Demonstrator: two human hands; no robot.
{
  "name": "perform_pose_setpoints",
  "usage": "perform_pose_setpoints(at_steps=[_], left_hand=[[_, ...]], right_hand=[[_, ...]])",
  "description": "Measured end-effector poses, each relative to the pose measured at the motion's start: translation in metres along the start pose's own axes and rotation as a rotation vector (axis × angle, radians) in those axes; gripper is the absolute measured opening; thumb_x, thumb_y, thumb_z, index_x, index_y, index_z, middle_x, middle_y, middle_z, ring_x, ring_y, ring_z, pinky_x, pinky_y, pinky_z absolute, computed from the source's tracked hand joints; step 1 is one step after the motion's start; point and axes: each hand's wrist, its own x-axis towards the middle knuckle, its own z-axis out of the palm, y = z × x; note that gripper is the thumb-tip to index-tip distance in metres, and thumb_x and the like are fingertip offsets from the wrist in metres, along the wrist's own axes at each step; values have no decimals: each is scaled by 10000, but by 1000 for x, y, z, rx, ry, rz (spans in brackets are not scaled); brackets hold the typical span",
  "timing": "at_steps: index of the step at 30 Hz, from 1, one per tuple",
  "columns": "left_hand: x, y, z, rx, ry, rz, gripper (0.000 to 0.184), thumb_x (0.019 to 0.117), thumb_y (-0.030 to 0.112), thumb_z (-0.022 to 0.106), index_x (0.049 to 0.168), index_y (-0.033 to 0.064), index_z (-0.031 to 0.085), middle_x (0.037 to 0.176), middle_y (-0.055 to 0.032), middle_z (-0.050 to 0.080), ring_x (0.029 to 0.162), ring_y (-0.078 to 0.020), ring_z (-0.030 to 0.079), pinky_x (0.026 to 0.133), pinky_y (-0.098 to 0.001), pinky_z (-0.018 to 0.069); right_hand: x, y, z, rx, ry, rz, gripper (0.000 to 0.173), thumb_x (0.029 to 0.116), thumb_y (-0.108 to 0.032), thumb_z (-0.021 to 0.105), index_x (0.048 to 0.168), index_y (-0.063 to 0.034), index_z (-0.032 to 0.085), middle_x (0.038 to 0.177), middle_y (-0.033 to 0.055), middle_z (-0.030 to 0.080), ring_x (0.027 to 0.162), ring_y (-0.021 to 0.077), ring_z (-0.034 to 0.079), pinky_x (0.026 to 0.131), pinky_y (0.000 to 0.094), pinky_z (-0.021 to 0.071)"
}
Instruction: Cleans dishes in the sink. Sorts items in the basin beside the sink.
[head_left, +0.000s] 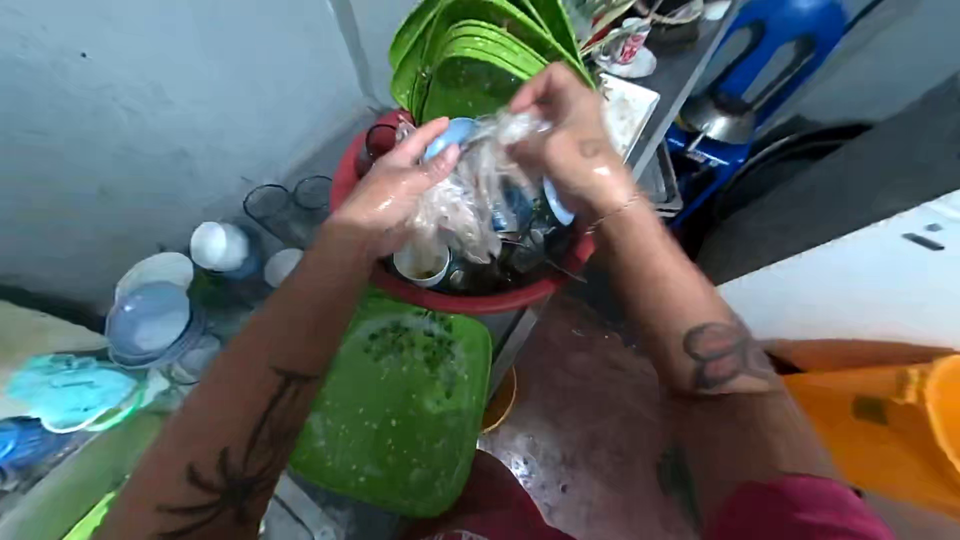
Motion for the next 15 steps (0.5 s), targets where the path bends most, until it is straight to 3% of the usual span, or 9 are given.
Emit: perform_pose_setpoints(at_steps=[1,2,3,5,6,8,10,12,15], left_hand=[[-2,1,11,-91,-9,-54,500,1102,450,334,1548,227,375,1328,-35,622,1118,-151,656,911,-377,586],[-4,1,22,-178,12,-128,563,1077,570,245,1444,216,485,1188,-11,683,1041,-137,680,870,-370,596],[-4,-2,27,-254,42,-196,619,1055,628,228,1364,195,545,1086,-10,701,975,-135,687,830,-370,597],[-2,-25,19,-375,72,-192,550,1080,563,271,1267,155,588,974,-7,699,876,-114,683,762,-333,593],[-3,-38,8,-393,69,-141,476,1106,472,276,1240,136,586,954,0,692,855,-96,678,749,-305,591],[-13,-51,-13,-324,226,-115,301,1099,289,416,1212,75,595,949,-21,677,837,-100,663,748,-308,581],[-23,-51,-27,-167,366,-166,266,1057,196,499,1270,58,579,999,-34,660,844,-98,644,755,-313,569],[-27,-52,-34,8,433,-214,338,1044,189,509,1366,88,519,1049,-36,631,847,-86,621,748,-311,555],[-28,-58,-36,195,458,-196,322,1042,234,537,1288,35,592,1044,-92,647,849,-135,625,778,-370,552]], right_hand=[[1,0,20,13,21,-33,289,850,30,665,1109,50,539,948,105,614,789,115,631,706,298,565],[1,2,39,-27,19,-50,262,867,24,673,1092,74,547,967,150,634,847,168,652,760,339,567],[-1,5,55,-84,-16,-41,238,878,7,678,1073,93,574,990,201,656,914,240,667,820,402,558],[-1,10,68,-134,-180,25,232,895,-98,710,1039,74,655,1095,239,664,1066,335,628,948,501,480],[2,13,64,-126,-266,50,240,901,-143,731,1038,51,691,1184,232,624,1143,344,579,994,514,455],[10,21,45,-230,-268,56,268,958,-192,700,1132,11,711,1284,222,599,1178,329,588,1000,487,484],[20,31,19,-571,-131,82,304,1008,-152,580,1241,19,673,1321,250,614,1248,392,588,1018,551,491],[23,43,4,-895,-61,175,375,957,-69,577,1301,77,603,1336,322,588,1287,513,531,987,669,445],[29,58,2,-978,-139,385,512,949,-98,607,1413,84,485,1346,373,556,1255,573,537,959,728,437]])
